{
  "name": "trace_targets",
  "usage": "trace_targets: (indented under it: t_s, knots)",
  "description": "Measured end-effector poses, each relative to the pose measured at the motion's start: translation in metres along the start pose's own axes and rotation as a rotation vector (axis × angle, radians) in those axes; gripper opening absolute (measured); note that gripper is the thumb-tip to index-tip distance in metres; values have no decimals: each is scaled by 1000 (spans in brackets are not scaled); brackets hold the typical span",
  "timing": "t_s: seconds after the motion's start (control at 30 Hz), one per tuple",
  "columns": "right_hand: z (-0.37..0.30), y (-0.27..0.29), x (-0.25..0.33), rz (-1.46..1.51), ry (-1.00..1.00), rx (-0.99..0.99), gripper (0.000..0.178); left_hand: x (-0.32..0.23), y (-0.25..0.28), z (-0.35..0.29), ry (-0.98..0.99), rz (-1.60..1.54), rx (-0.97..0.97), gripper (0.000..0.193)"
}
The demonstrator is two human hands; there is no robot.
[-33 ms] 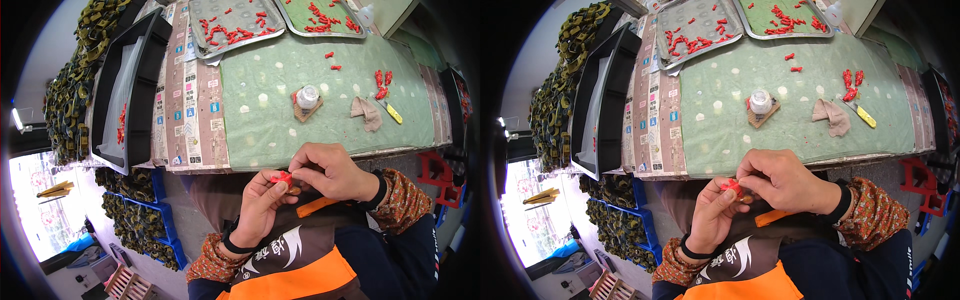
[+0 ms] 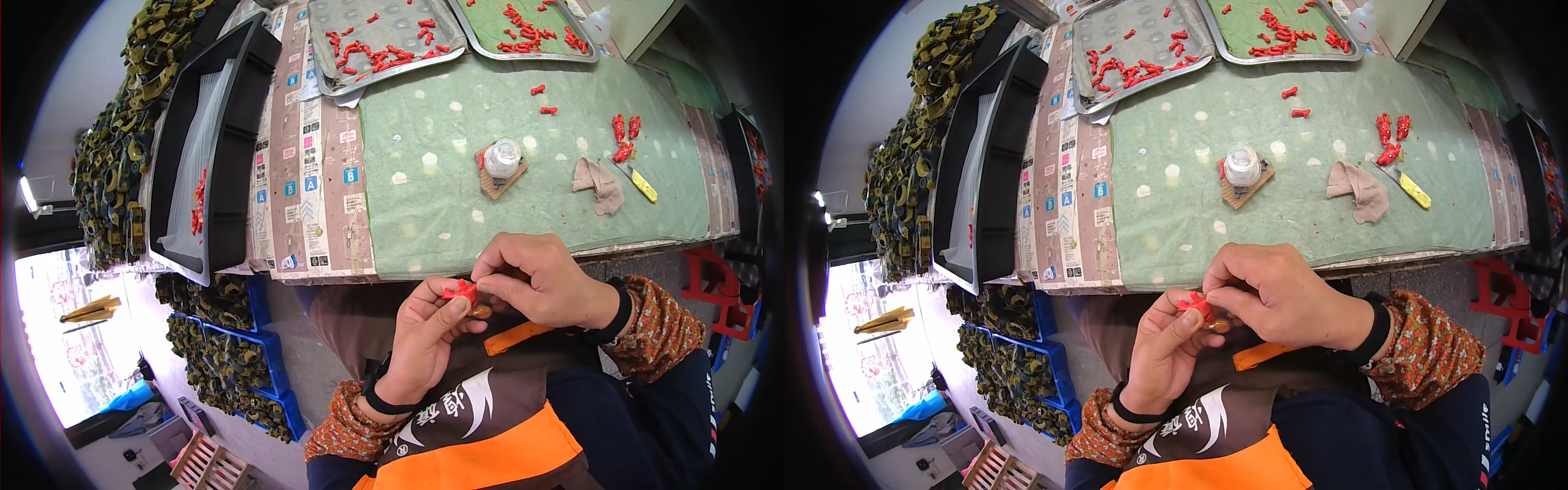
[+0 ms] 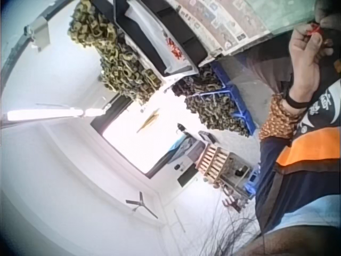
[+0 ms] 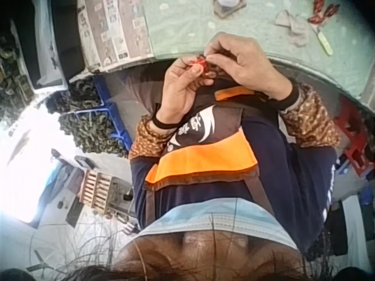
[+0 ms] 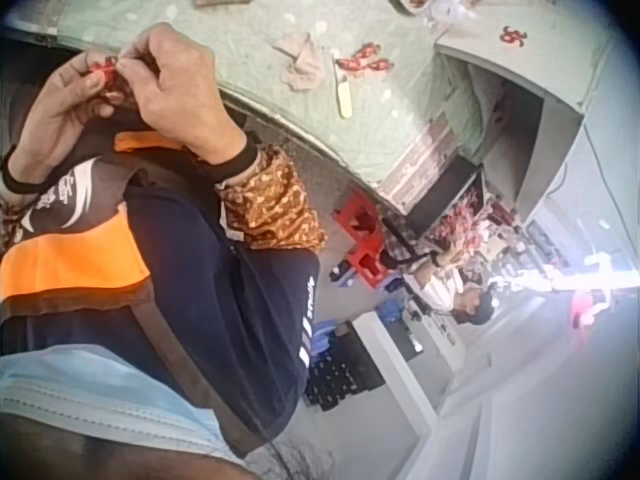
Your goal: The worker is assembling small red plastic or rubber components by applying adhesive with a small tool and joining the pieces.
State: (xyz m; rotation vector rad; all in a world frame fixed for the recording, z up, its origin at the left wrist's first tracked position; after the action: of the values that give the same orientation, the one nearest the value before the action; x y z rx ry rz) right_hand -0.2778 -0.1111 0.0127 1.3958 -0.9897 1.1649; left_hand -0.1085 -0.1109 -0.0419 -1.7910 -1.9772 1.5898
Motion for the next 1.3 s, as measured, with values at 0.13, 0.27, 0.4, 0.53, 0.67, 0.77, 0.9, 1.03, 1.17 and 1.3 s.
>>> trace_targets:
  t_s: [0.13,0.27,0.4,0.53,0.67,0.77,0.9,1.03,1.17,1.3]
  knots:
    - [-1,-1,-3,48,-51,-24,6,1,-1,-1,1,-15,3,14]
    - [-2,-1,-5,72,-78,-24,7,1,0,-1,5,-12,3,13]
    - [-2,-2,-5,78,-76,-31,7,1,0,-1,9,-5,2,13]
    - [-2,-2,-6,73,-67,-36,7,1,-1,-1,9,-14,9,13]
    - [-3,-2,-7,70,-61,-43,7,2,0,-1,10,-22,10,13]
    - [-3,-2,-7,74,-65,-45,7,2,-1,-1,13,-21,9,13]
    - [-4,-2,-8,74,-68,-47,7,1,-1,-1,16,-16,7,12]
    - [-4,-2,-9,32,-7,-11,3,3,0,-1,18,-44,27,16]
    - [-4,-3,-9,77,-48,-39,5,2,-1,-2,17,-43,26,16]
    - [-4,-2,-9,89,-59,-56,6,3,0,-2,15,-39,19,16]
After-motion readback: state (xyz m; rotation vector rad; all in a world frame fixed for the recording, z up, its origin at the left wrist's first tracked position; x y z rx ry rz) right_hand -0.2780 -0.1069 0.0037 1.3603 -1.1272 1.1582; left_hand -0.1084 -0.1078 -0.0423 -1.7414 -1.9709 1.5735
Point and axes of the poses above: each hand's wrist, its own z-axis towards the middle knuckle, its own y-axis out of the back of the hand, x = y × z, the point moved 6 cm from there along z, towards the middle knuckle
